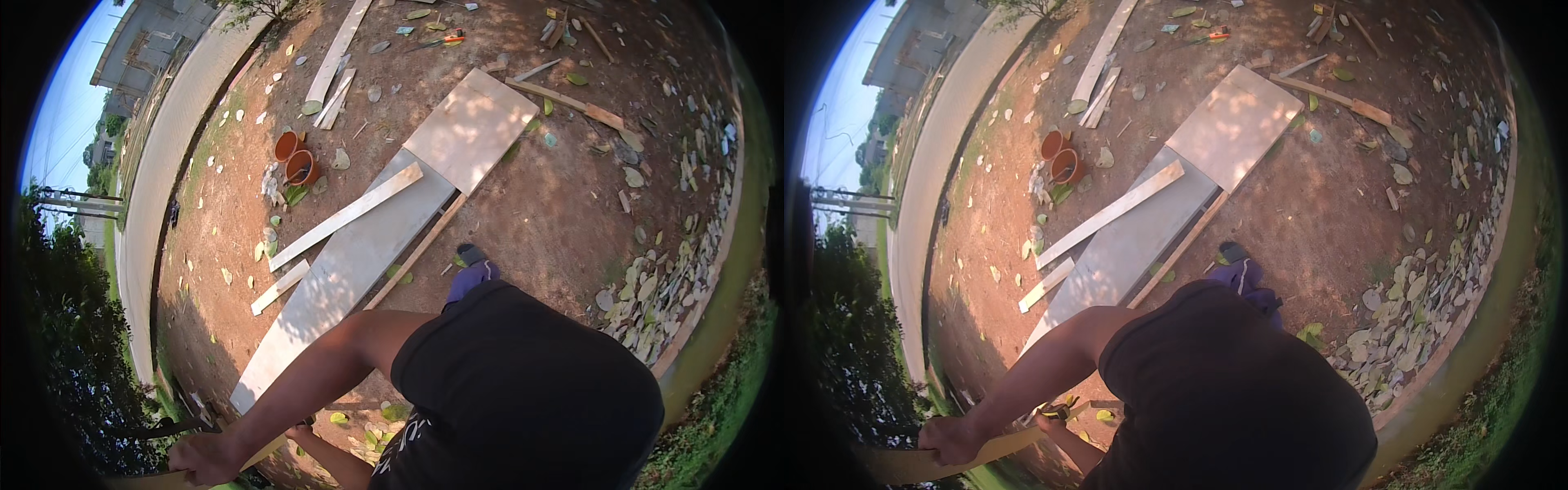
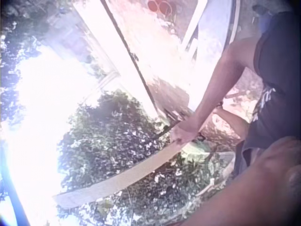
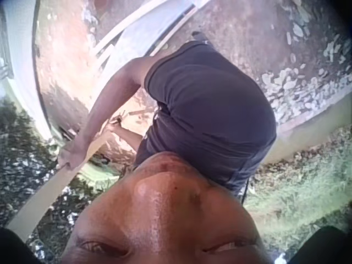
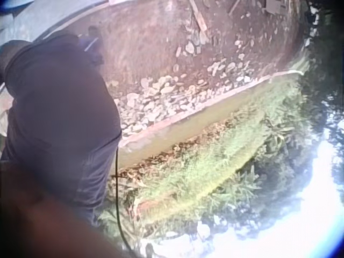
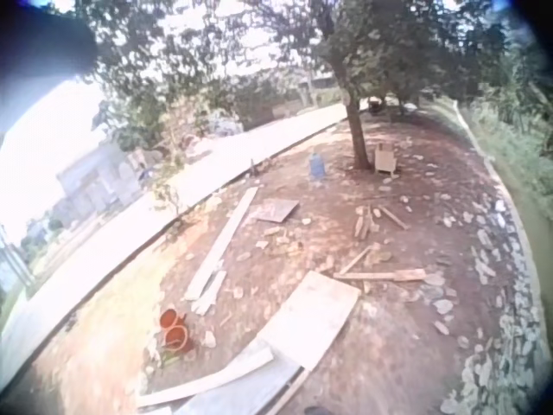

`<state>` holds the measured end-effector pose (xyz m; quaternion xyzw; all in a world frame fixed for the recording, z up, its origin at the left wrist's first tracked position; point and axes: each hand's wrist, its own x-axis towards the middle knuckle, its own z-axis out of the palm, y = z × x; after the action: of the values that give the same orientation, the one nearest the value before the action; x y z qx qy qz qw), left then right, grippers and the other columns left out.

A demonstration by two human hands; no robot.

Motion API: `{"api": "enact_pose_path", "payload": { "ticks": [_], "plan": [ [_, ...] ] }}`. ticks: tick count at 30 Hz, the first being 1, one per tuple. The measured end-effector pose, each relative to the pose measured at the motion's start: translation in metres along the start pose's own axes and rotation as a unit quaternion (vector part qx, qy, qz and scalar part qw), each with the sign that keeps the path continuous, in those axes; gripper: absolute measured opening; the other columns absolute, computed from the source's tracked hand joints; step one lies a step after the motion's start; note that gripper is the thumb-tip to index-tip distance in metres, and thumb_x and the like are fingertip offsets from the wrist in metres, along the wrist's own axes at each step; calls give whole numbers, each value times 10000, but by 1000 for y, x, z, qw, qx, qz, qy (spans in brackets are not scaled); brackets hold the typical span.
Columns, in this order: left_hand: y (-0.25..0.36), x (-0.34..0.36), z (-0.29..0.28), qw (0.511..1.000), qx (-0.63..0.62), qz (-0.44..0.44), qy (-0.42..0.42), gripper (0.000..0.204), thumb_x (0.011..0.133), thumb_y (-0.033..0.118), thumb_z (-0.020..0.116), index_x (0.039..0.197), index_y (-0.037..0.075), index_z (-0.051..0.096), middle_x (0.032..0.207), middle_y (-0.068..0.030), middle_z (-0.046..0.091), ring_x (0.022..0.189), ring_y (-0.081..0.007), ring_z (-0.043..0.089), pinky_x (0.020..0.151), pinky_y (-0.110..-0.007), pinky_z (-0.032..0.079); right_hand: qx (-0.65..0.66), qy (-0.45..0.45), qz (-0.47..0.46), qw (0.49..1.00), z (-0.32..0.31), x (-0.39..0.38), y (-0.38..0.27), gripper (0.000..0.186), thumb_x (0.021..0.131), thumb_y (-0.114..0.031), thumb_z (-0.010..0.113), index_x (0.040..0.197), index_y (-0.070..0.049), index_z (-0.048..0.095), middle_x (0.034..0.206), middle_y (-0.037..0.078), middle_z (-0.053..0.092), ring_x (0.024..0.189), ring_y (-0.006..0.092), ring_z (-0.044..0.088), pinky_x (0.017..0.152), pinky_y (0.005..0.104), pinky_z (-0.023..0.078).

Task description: The person arranges several wooden planks on the ground, then uses a tape measure to measure the length of the planks. The person picks up a nail from a container and places the tape measure on a plank.

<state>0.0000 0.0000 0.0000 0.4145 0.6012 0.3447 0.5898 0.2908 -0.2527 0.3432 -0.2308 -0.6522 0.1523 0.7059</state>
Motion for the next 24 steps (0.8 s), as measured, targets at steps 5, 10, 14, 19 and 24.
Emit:
{"api": "enact_pose_path", "payload": {
  "ticks": [5, 10, 14, 19, 24],
  "plan": [
    [-96, -60, 146, 946, -279, -161, -29, 360, 978, 304, 401, 1032, 25, 621, 883, -117, 652, 845, -302, 653, 805, -483, 557, 264, 93, 244, 928, -203, -100, 7, 347, 866, -110, 560, 1192, 3, 592, 1060, 54, 652, 975, 153, 605, 812, 378, 508],
    [-169, -137, 206, 898, -418, -139, 0, 825, 948, 679, 331, 1311, -36, 524, 985, -153, 661, 896, -292, 642, 856, -489, 530, 264, 166, 318, 895, -273, -210, 76, 339, 960, -263, 512, 1204, -68, 642, 1181, 8, 627, 1078, 104, 555, 918, 277, 427],
    [-200, -143, 219, 889, -394, -165, -163, 1105, 817, 890, 355, 1378, -55, 474, 977, -147, 632, 857, -298, 624, 837, -475, 523, 212, 255, 368, 869, -309, -267, 40, 375, 1017, -307, 513, 1284, -59, 599, 1292, 48, 602, 1190, 147, 546, 1004, 322, 423],
    [-174, -174, 263, 921, -321, -217, -36, 1136, 789, 896, 429, 1305, -114, 494, 870, -138, 624, 742, -238, 610, 708, -420, 536, 180, 235, 333, 895, -329, -302, 29, 604, 1014, -375, 554, 1477, -24, 388, 1507, 151, 440, 1383, 304, 447, 1129, 449, 394],
    [-223, -128, 269, 915, -269, -299, -21, 793, 819, 761, 598, 1050, 5, 527, 730, -123, 611, 570, -248, 631, 558, -418, 580, 120, 317, 423, 840, -345, -331, -11, 495, 1001, -383, 564, 1401, -107, 473, 1467, 163, 476, 1344, 349, 476, 1102, 490, 433]
  ]
}}
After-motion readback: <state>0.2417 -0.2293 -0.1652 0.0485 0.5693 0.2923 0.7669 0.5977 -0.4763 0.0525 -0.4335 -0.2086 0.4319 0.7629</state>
